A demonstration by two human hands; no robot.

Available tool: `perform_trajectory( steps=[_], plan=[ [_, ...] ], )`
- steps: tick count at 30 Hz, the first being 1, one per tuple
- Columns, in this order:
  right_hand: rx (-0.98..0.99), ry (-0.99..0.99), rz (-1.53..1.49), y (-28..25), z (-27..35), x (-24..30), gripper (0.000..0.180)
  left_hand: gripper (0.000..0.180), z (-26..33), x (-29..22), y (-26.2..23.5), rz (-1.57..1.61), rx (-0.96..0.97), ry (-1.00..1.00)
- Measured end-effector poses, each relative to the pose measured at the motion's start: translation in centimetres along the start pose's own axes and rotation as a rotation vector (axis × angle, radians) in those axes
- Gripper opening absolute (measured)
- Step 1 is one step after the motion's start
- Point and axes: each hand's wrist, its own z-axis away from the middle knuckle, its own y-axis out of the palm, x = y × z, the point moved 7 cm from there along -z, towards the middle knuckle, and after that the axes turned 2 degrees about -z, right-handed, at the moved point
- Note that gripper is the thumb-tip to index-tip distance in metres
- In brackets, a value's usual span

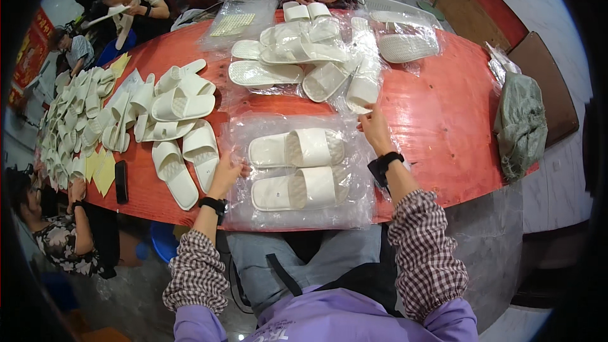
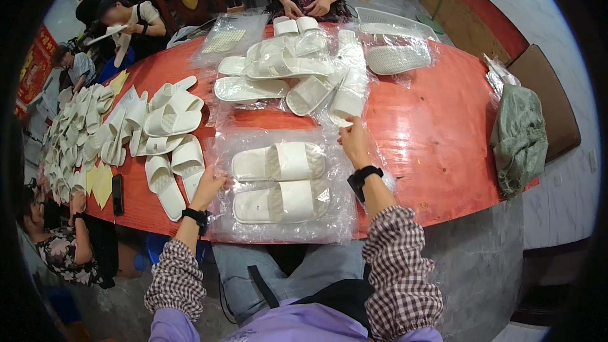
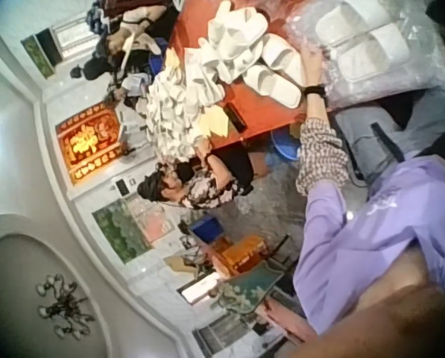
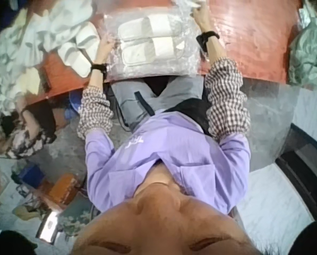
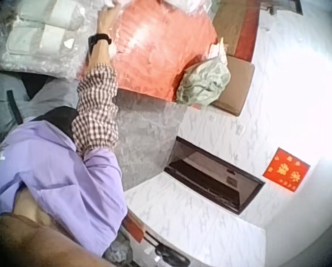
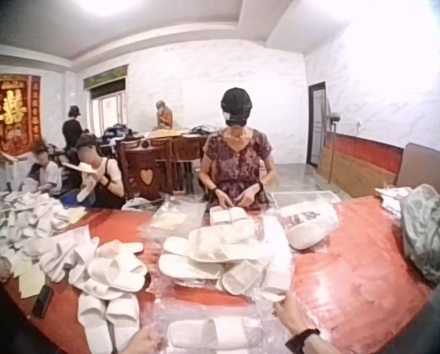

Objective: The person is putting pairs of white sandals into plastic bags.

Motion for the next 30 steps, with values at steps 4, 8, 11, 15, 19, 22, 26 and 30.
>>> perform_trajectory(
  steps=[4,8,11,15,19,22,26,30],
  plan=[
    [0.064,-0.553,0.119,0.8,6.2,5.6,0.036,0.05,4.9,-4.5,-2.7,-0.709,-0.563,0.331],
    [0.404,-0.556,0.32,3.0,13.8,6.7,0.06,0.035,6.4,-7.0,-0.9,-1.011,-0.287,0.532],
    [0.416,-0.613,0.446,4.1,13.2,1.4,0.072,0.035,5.3,-5.8,1.5,-0.97,0.089,0.466],
    [0.444,-0.613,0.627,5.2,12.5,-3.1,0.081,0.035,3.6,-3.5,2.2,-0.98,0.346,0.247],
    [0.453,-0.616,0.555,5.7,12.9,-2.9,0.088,0.061,1.5,-3.0,1.4,-0.481,0.194,0.176],
    [0.468,-0.628,0.652,6.3,13.4,-2.7,0.09,0.051,0.0,-1.9,2.0,-0.066,0.166,-0.085],
    [0.46,-0.588,0.701,6.7,13.5,-3.6,0.09,0.038,-0.4,-1.6,2.6,0.134,0.025,-0.255],
    [0.47,-0.561,0.711,7.1,13.6,-2.8,0.088,0.032,0.3,-0.6,2.5,-0.013,0.155,-0.15]
  ],
)
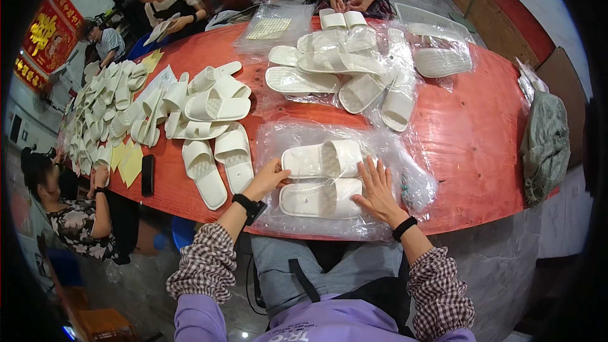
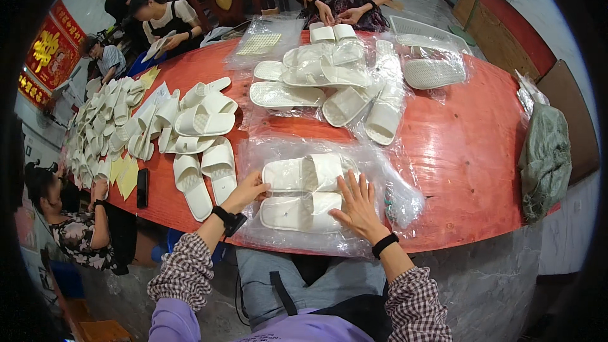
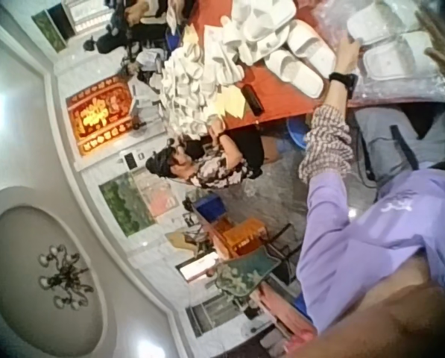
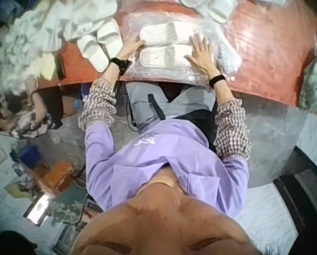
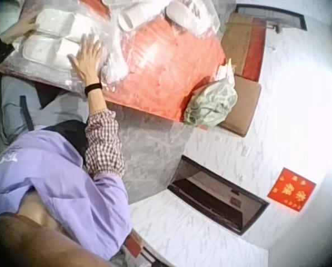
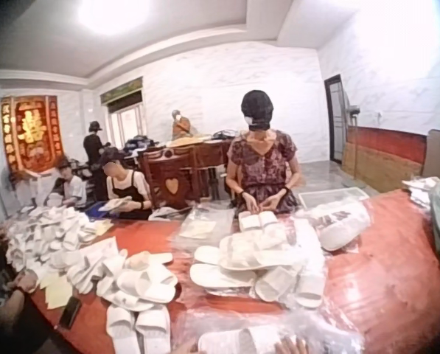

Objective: The person is putting pairs of white sandals into plastic bags.

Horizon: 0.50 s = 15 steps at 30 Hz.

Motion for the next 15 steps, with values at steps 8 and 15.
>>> perform_trajectory(
  steps=[8,15],
  plan=[
    [0.022,0.018,0.025,-0.1,-0.1,-0.2,0.086,0.094,3.0,-1.7,2.0,0.089,0.102,0.12],
    [-0.029,-0.013,-0.017,0.3,0.0,-0.4,0.086,0.086,0.9,-1.0,2.6,0.175,0.301,0.104]
  ],
)
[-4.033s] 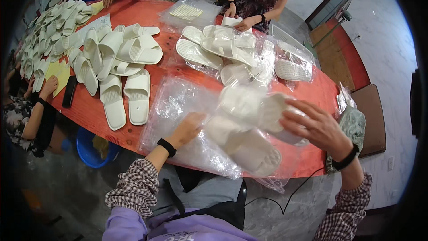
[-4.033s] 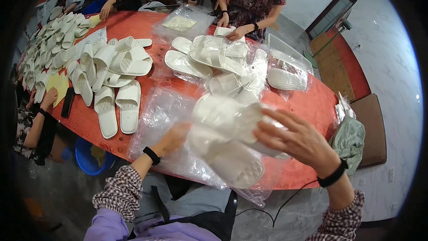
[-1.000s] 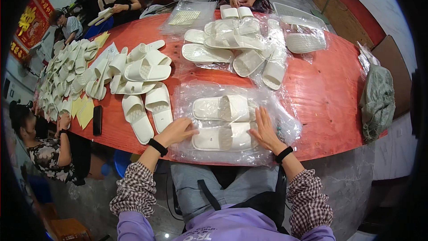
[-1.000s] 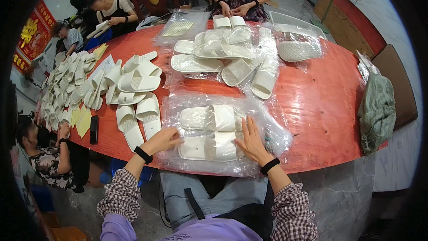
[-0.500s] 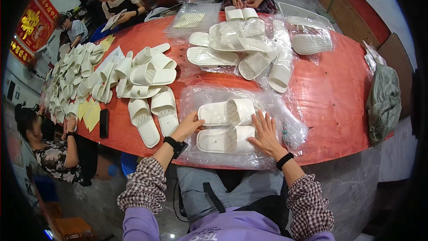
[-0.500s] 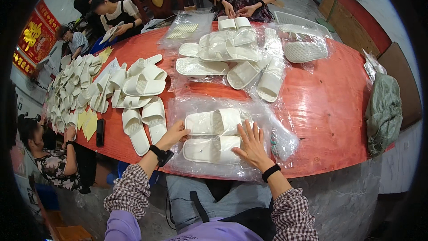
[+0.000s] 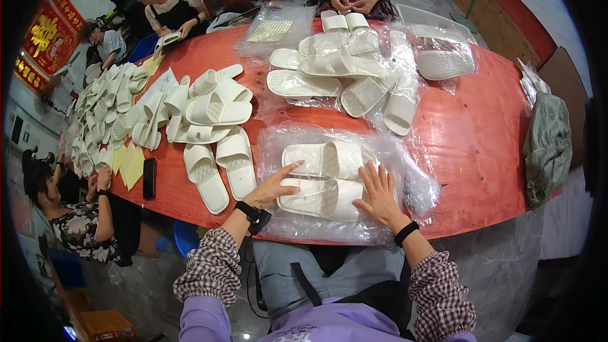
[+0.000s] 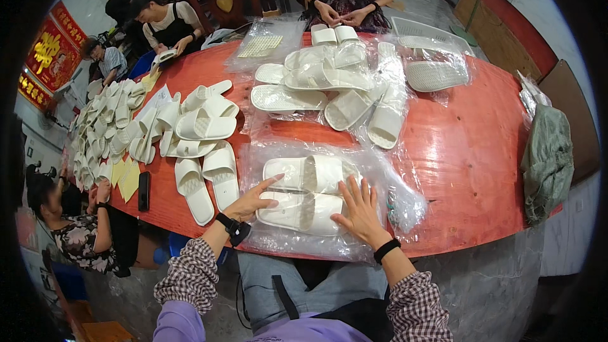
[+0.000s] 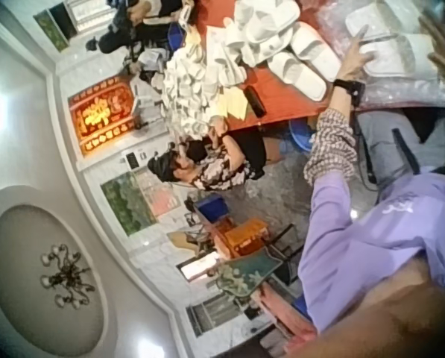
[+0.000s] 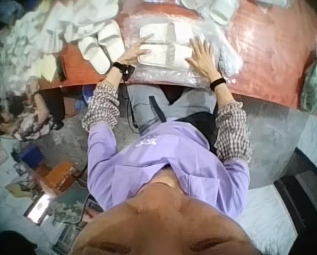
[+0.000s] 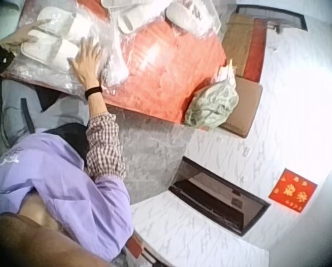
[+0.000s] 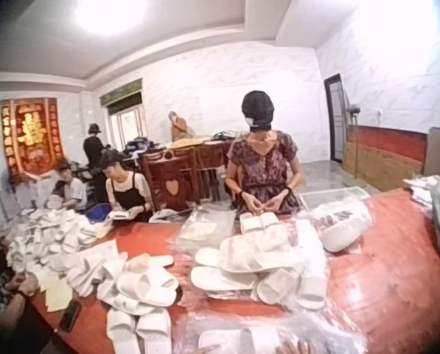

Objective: The person is putting pairs of white sandals into plastic bags.

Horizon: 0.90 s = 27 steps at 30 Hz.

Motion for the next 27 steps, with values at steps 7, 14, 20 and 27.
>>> perform_trajectory(
  steps=[7,14,20,27],
  plan=[
    [0.018,0.005,-0.004,0.0,0.0,0.4,0.09,0.071,1.0,0.3,-0.5,0.202,-0.182,0.003],
    [0.034,-0.002,0.159,0.5,0.0,0.5,0.098,0.057,9.7,-2.6,-6.6,0.135,-0.647,0.193],
    [0.0,-0.038,0.189,0.5,0.4,1.0,0.097,0.049,21.6,-4.5,-11.4,0.153,-1.084,0.388],
    [-0.017,-0.033,0.193,0.1,0.3,0.9,0.098,0.056,27.6,-13.8,-5.0,0.304,-1.012,0.592]
  ],
)
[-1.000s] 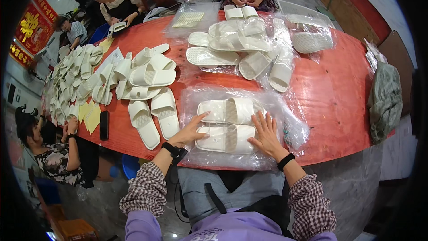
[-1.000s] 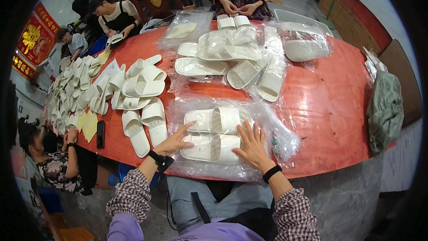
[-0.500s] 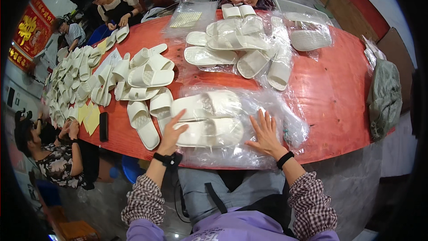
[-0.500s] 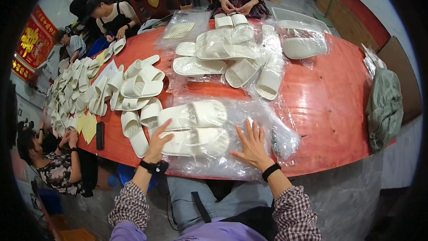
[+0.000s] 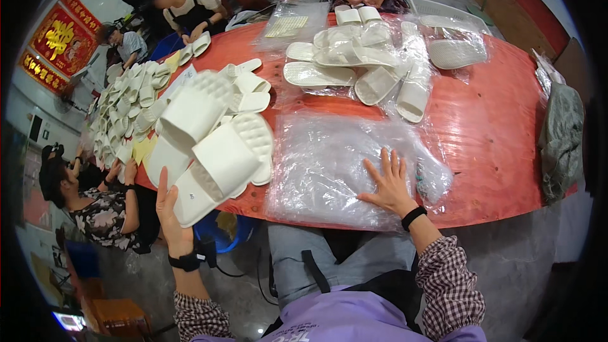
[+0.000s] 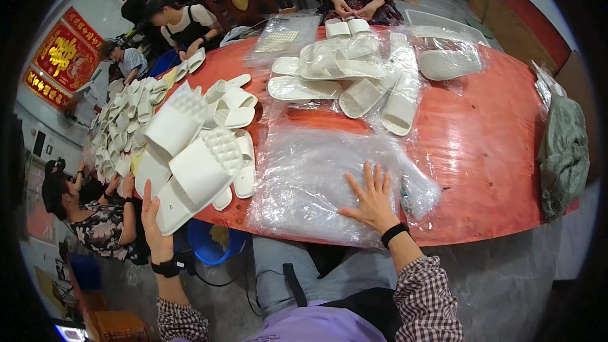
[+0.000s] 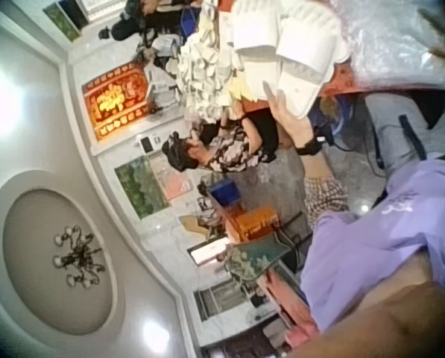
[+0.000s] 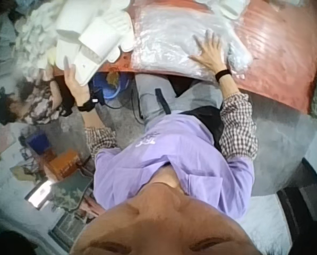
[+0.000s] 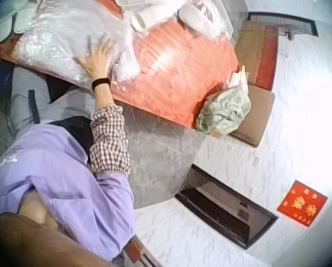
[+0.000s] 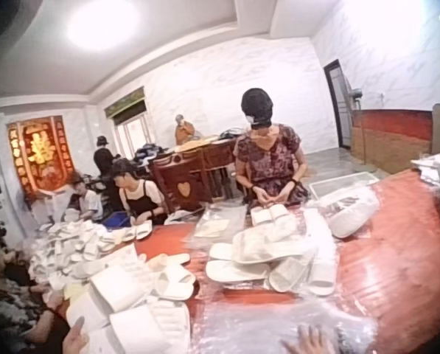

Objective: The person is putting pairs of white sandals into plastic bags.

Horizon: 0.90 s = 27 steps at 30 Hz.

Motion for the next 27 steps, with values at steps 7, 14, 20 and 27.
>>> perform_trajectory(
  steps=[7,14,20,27],
  plan=[
    [0.086,0.011,-1.007,6.3,-0.2,-4.4,0.092,0.052,10.4,5.9,15.1,0.144,0.082,-0.302],
    [0.025,-0.07,-0.121,4.8,-0.3,-2.4,0.087,0.049,14.0,19.0,19.3,0.378,-0.059,-0.431],
    [-0.047,-0.029,-0.014,0.6,-0.4,0.2,0.083,0.053,14.1,27.6,13.2,0.033,0.054,-0.459],
    [-0.018,-0.054,-0.126,-1.4,-0.1,-2.3,0.055,0.055,12.9,22.7,14.0,-0.784,0.532,-0.386]
  ],
)
